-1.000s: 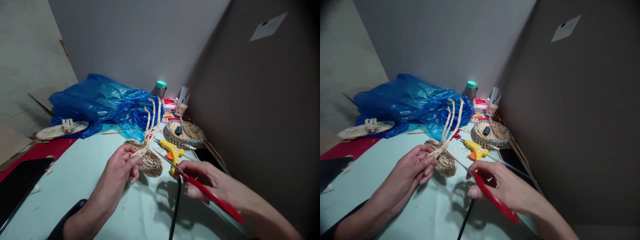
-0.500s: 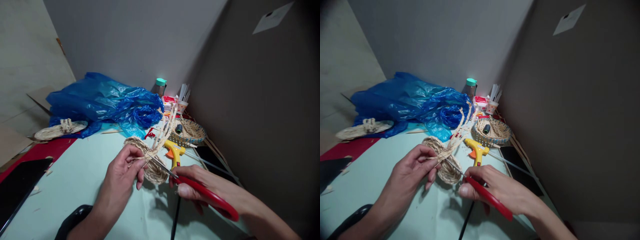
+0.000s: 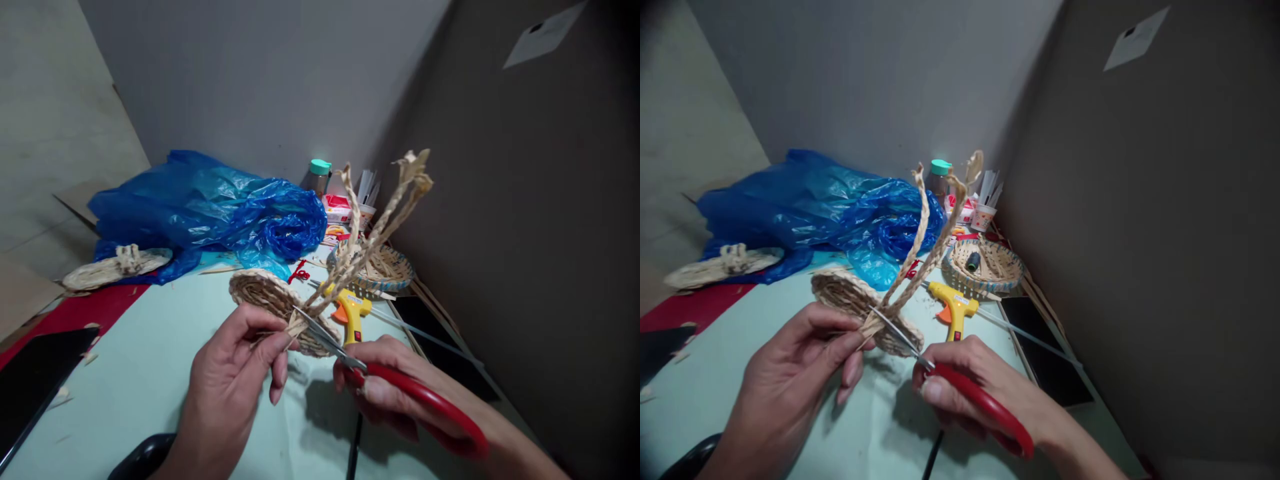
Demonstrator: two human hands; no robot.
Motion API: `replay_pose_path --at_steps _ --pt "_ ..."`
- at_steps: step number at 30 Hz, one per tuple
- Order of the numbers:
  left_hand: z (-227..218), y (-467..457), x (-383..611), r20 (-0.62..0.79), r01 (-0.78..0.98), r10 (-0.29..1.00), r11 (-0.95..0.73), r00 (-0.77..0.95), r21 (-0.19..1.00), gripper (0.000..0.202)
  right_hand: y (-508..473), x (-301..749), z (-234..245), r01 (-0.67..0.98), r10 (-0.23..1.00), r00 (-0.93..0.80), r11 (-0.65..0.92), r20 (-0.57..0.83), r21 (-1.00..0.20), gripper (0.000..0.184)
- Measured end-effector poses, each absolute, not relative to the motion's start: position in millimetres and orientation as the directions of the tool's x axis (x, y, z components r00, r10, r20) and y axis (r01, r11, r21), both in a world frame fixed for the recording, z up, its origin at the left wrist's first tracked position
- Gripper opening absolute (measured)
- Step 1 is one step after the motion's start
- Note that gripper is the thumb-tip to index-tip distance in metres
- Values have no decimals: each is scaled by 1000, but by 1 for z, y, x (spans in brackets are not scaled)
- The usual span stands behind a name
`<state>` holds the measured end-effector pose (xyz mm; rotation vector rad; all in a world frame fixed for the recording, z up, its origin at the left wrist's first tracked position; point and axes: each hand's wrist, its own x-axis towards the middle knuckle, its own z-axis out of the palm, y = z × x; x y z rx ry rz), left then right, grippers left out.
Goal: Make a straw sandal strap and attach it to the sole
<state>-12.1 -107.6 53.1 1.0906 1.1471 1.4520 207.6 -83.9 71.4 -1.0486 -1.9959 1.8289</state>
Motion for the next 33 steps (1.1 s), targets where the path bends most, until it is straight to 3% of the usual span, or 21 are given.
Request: replay_pose_path --at_steps 10,13,15,17,28,33 --pt "54 -114 -13 141 -140 977 -163 -157 977 6 -83 211 63 200 595 -762 -159 -255 -967 62" --pt "54 -113 -14 122 -125 982 -140 -145 982 7 -86 207 67 314 645 -735 53 -208 -948 55" --pt "54 -111 -14 86 -123 988 -101 -126 987 8 -87 203 71 425 695 -705 258 -138 -868 47" --pt "55 -109 -15 55 -135 992 -70 -113 988 10 -88 201 74 482 728 -680 348 -93 -804 43" --pt "51 -103 -17 -4 -216 997 -11 -71 976 13 -89 203 63 542 773 -631 378 -66 -751 36" --pt "54 -100 -17 -64 -252 998 58 -16 966 16 -83 205 56 461 717 -689 321 -106 -827 36"
